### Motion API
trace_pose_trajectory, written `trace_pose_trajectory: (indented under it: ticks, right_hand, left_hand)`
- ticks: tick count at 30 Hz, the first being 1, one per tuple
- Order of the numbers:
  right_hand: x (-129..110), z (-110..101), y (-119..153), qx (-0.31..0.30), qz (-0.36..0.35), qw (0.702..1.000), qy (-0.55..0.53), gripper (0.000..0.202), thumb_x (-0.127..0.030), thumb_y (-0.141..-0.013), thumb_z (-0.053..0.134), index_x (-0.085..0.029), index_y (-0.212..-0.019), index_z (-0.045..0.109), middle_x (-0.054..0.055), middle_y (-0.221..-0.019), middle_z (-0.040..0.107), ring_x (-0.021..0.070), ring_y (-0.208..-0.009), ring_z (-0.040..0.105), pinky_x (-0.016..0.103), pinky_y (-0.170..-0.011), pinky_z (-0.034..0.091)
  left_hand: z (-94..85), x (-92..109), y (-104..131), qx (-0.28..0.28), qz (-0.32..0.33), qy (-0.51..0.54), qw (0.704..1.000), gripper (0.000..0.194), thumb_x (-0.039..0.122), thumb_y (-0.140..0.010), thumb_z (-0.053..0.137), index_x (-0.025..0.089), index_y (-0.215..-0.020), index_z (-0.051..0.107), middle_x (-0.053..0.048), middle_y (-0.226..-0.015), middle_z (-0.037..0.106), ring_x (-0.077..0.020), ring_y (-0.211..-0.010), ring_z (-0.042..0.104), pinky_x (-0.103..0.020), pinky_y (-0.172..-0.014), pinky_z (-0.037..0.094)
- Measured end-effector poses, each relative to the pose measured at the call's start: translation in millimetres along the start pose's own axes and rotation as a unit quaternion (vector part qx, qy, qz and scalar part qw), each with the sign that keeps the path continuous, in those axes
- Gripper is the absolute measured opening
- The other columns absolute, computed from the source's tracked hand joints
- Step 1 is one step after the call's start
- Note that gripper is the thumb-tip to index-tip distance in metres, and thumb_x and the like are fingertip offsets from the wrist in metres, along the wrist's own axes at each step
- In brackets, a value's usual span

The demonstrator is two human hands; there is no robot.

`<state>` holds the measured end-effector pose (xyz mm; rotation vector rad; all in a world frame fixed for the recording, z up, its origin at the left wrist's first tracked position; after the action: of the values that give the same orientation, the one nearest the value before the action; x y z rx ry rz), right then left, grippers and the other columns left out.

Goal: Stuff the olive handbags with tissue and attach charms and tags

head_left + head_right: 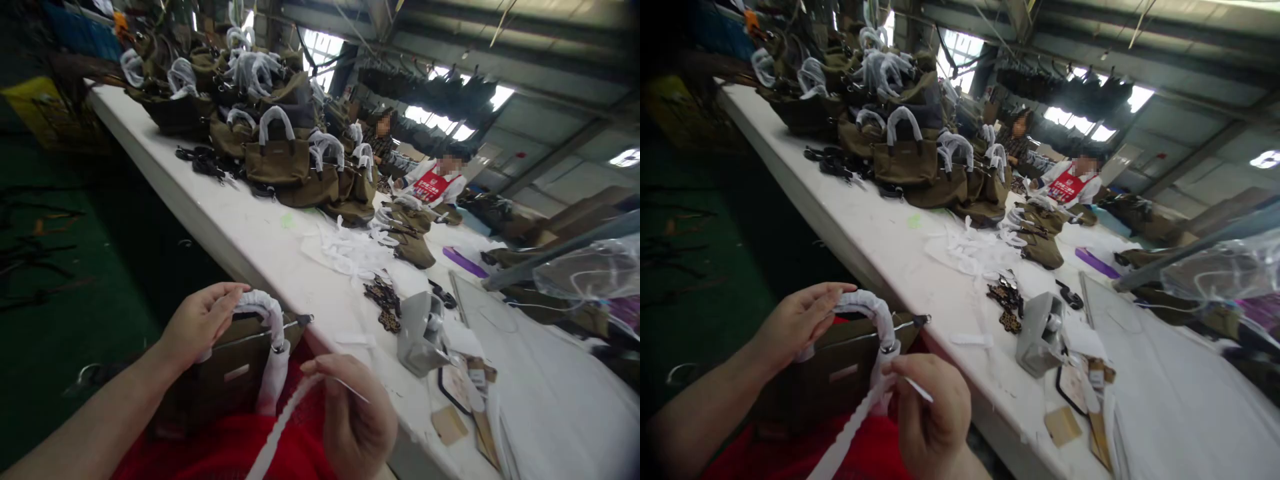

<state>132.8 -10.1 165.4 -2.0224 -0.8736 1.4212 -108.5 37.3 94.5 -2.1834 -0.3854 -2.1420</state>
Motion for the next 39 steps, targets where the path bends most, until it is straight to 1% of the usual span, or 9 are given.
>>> trace_pose_trajectory:
  ticks: [7, 14, 18, 21, 24, 28, 33, 36, 39]
  right_hand:
    - [5, 48, 2, -0.065, -0.099, 0.989, 0.088, 0.048, -0.007, -0.087, 0.048, -0.027, -0.129, 0.059, 0.008, -0.106, 0.074, 0.0212, -0.092, 0.073, 0.032, -0.073, 0.06]
    - [-4, 58, 13, -0.088, -0.101, 0.99, 0.034, 0.049, -0.006, -0.088, 0.047, -0.026, -0.132, 0.055, 0.009, -0.116, 0.071, 0.0208, -0.106, 0.068, 0.033, -0.084, 0.059]
    - [-9, 58, 14, -0.098, -0.098, 0.99, 0.016, 0.05, -0.005, -0.087, 0.051, -0.026, -0.133, 0.052, 0.008, -0.117, 0.071, 0.0195, -0.107, 0.068, 0.032, -0.087, 0.058]
    - [-11, 58, 10, -0.113, -0.092, 0.989, 0.011, 0.047, -0.008, -0.088, 0.054, -0.027, -0.131, 0.053, 0.007, -0.117, 0.07, 0.0195, -0.106, 0.068, 0.032, -0.086, 0.057]
    - [-6, 52, -4, -0.091, -0.082, 0.991, 0.045, 0.038, -0.011, -0.089, 0.055, -0.028, -0.123, 0.061, 0.008, -0.115, 0.068, 0.0211, -0.101, 0.066, 0.035, -0.082, 0.056]
    - [13, 44, -35, -0.034, -0.038, 0.996, 0.073, 0.021, -0.016, -0.088, 0.063, -0.028, -0.102, 0.072, 0.006, -0.097, 0.068, 0.0197, -0.088, 0.063, 0.034, -0.074, 0.053]
    - [46, 61, -54, -0.038, 0.106, 0.992, -0.059, 0.01, -0.02, -0.085, 0.065, -0.021, -0.077, 0.071, 0.001, -0.071, 0.065, 0.0141, -0.066, 0.06, 0.026, -0.061, 0.048]
    - [55, 62, -47, -0.012, 0.158, 0.985, -0.064, 0.017, -0.023, -0.087, 0.061, -0.019, -0.07, 0.063, -0.001, -0.064, 0.059, 0.0127, -0.06, 0.055, 0.025, -0.057, 0.043]
    - [52, 43, -28, 0.05, 0.161, 0.985, -0.047, 0.02, -0.025, -0.091, 0.055, -0.019, -0.073, 0.057, -0.001, -0.066, 0.056, 0.013, -0.061, 0.052, 0.025, -0.057, 0.041]
  left_hand:
    - [2.5, 4, 19, -0.071, -0.052, -0.026, 0.996, 0.067, 0.067, -0.087, 0.047, 0.013, -0.125, 0.053, 0.007, -0.04, 0.045, -0.0069, -0.03, 0.03, -0.014, -0.031, 0.021]
    - [13.7, 6, 32, -0.183, -0.088, -0.002, 0.979, 0.069, 0.068, -0.091, 0.037, 0.017, -0.137, 0.047, -0.005, -0.06, 0.066, -0.0085, -0.033, 0.041, -0.015, -0.032, 0.028]
    - [22.0, 4, 34, -0.224, -0.087, 0.021, 0.97, 0.067, 0.066, -0.092, 0.037, 0.016, -0.133, 0.052, -0.005, -0.063, 0.067, -0.01, -0.037, 0.045, -0.018, -0.036, 0.032]
    - [22.4, 3, 29, -0.193, -0.063, 0.034, 0.979, 0.062, 0.065, -0.092, 0.039, 0.012, -0.105, 0.068, -0.005, -0.063, 0.065, -0.0146, -0.051, 0.056, -0.023, -0.049, 0.045]
    - [17.8, 14, 24, -0.13, 0.014, -0.006, 0.991, 0.05, 0.06, -0.09, 0.049, 0.013, -0.085, 0.069, -0.007, -0.079, 0.07, -0.0183, -0.071, 0.062, -0.025, -0.062, 0.049]
    - [21.5, 35, 24, -0.105, 0.057, -0.061, 0.991, 0.042, 0.051, -0.09, 0.055, 0.017, -0.114, 0.064, -0.006, -0.096, 0.072, -0.0211, -0.082, 0.066, -0.027, -0.068, 0.051]
    - [36.6, 53, 28, -0.059, 0.105, -0.155, 0.981, 0.062, 0.041, -0.089, 0.055, 0.016, -0.143, 0.038, 0.002, -0.065, 0.065, -0.0174, -0.058, 0.058, -0.024, -0.053, 0.042]
    - [49.3, 44, 29, -0.111, 0.085, -0.119, 0.983, 0.041, 0.046, -0.091, 0.05, 0.015, -0.116, 0.06, -0.003, -0.073, 0.067, -0.0199, -0.068, 0.062, -0.025, -0.058, 0.044]
    - [50.8, 34, 27, -0.136, 0.064, -0.107, 0.983, 0.039, 0.052, -0.091, 0.049, 0.017, -0.083, 0.063, -0.003, -0.073, 0.065, -0.0182, -0.067, 0.058, -0.024, -0.056, 0.041]
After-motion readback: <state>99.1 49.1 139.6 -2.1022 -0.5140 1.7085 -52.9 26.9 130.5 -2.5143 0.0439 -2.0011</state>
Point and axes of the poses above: each hand's wrist, its own y-axis away from the middle knuckle, its own z-axis out of the palm, x = y × z, the point moved 6 cm from there along -y, towards the middle knuckle
